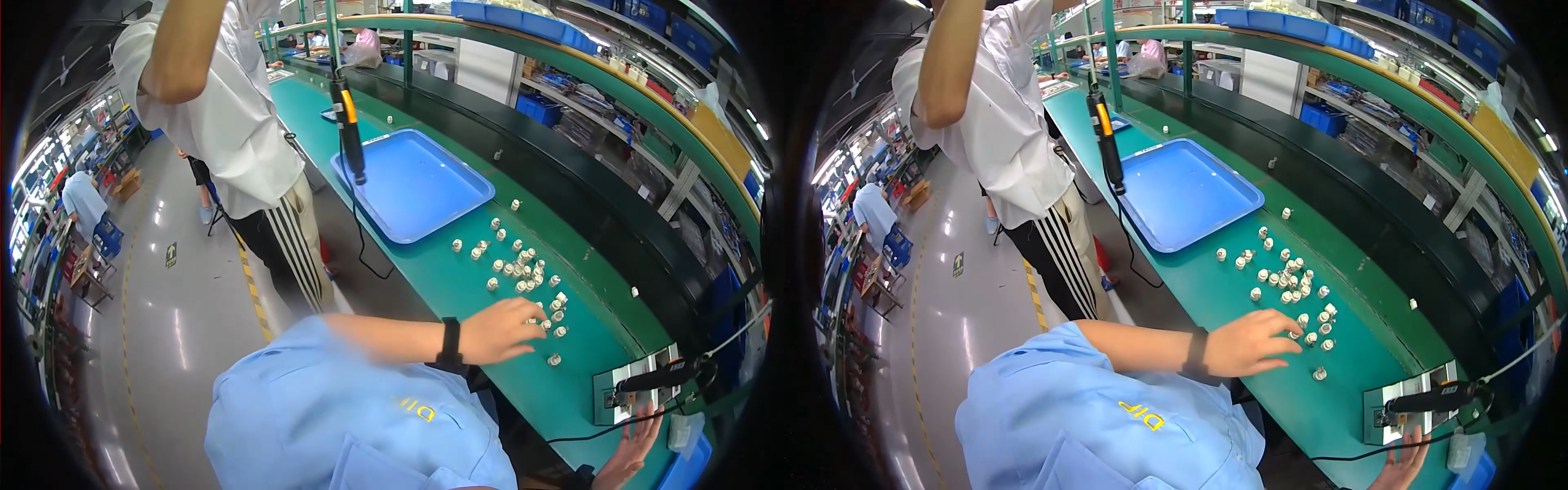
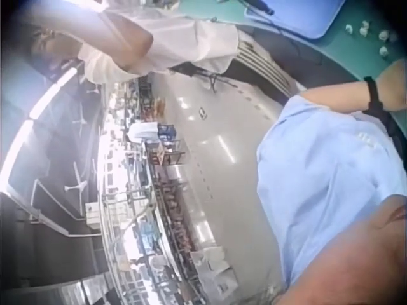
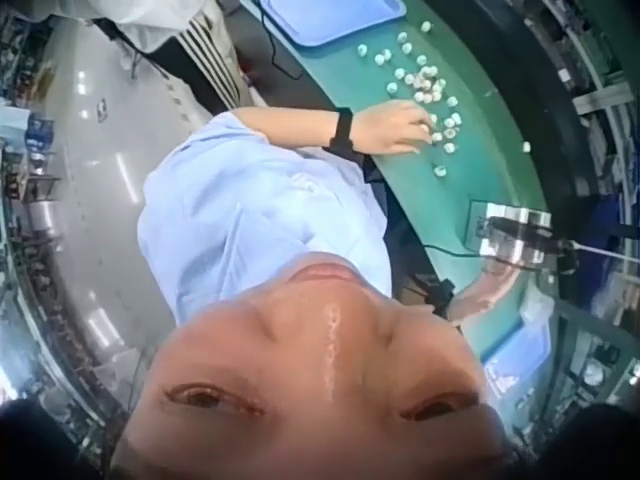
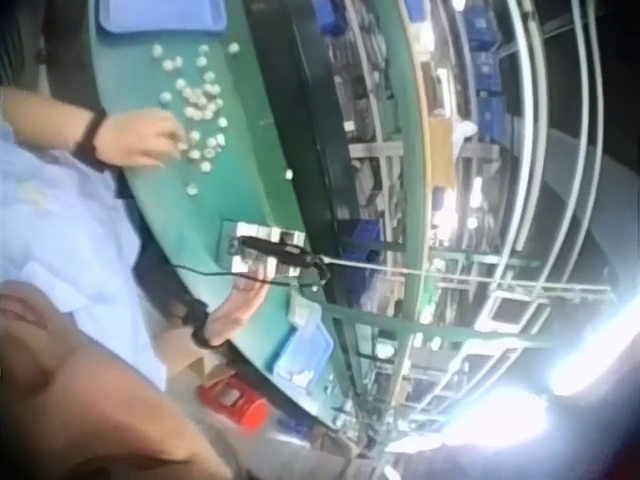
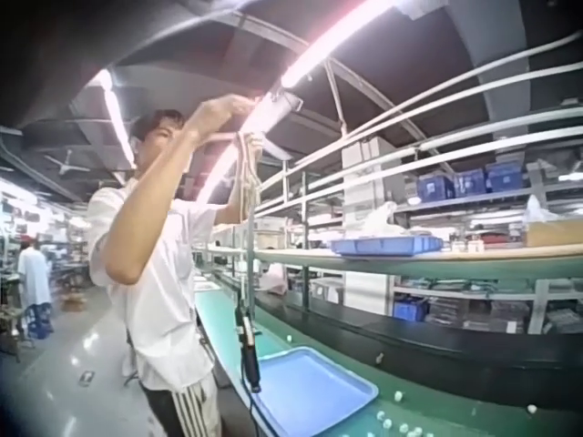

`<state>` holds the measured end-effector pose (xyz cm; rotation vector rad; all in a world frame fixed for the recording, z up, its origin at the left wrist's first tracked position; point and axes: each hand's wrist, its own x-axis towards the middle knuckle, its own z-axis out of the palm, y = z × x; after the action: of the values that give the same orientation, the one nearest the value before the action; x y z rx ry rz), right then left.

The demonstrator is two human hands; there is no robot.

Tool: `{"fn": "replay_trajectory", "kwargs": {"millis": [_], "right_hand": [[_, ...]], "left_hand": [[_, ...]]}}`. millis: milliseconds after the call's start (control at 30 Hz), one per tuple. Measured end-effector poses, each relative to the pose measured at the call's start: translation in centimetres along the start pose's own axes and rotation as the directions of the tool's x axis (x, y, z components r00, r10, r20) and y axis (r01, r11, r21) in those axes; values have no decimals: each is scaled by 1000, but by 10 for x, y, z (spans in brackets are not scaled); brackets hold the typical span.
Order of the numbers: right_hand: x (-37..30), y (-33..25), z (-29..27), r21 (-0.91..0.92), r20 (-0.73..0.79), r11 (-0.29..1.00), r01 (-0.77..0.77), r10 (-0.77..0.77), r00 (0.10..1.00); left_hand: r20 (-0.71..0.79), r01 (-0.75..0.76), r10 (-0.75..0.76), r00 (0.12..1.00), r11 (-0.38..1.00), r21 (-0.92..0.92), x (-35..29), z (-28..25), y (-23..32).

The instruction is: The person picks up white components from a table, inserts them into a machine, and uses a power screwdriver on them. They repeat this process for multiple components, occasionally reaching for more items from a shelf.

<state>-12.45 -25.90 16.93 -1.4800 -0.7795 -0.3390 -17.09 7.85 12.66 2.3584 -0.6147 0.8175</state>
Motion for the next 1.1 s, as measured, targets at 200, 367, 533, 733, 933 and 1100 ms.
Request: {"fn": "replay_trajectory", "kwargs": {"millis": [200,367,533,733,933,1100], "right_hand": [[-21,-5,3,15,9,1000,14,-14,1000],[-37,-3,14,44,-73,999,4,0,997],[-58,11,33,74,-232,995,-62,77,970],[-77,33,28,53,-363,965,-256,257,896],[-95,33,22,-99,-483,905,-413,319,816],[-122,23,9,-73,-555,849,-523,401,728]], "left_hand": [[-3,-8,9,1000,987,159,-22,-18,8],[-227,169,-106,968,946,276,-10,-64,-2],[-824,415,-412,390,877,-242,-13,-147,-75],[-368,174,-112,923,975,139,30,-64,-14],[61,-23,31,998,993,-120,52,33,25],[236,15,95,967,903,-429,119,98,64]]}}
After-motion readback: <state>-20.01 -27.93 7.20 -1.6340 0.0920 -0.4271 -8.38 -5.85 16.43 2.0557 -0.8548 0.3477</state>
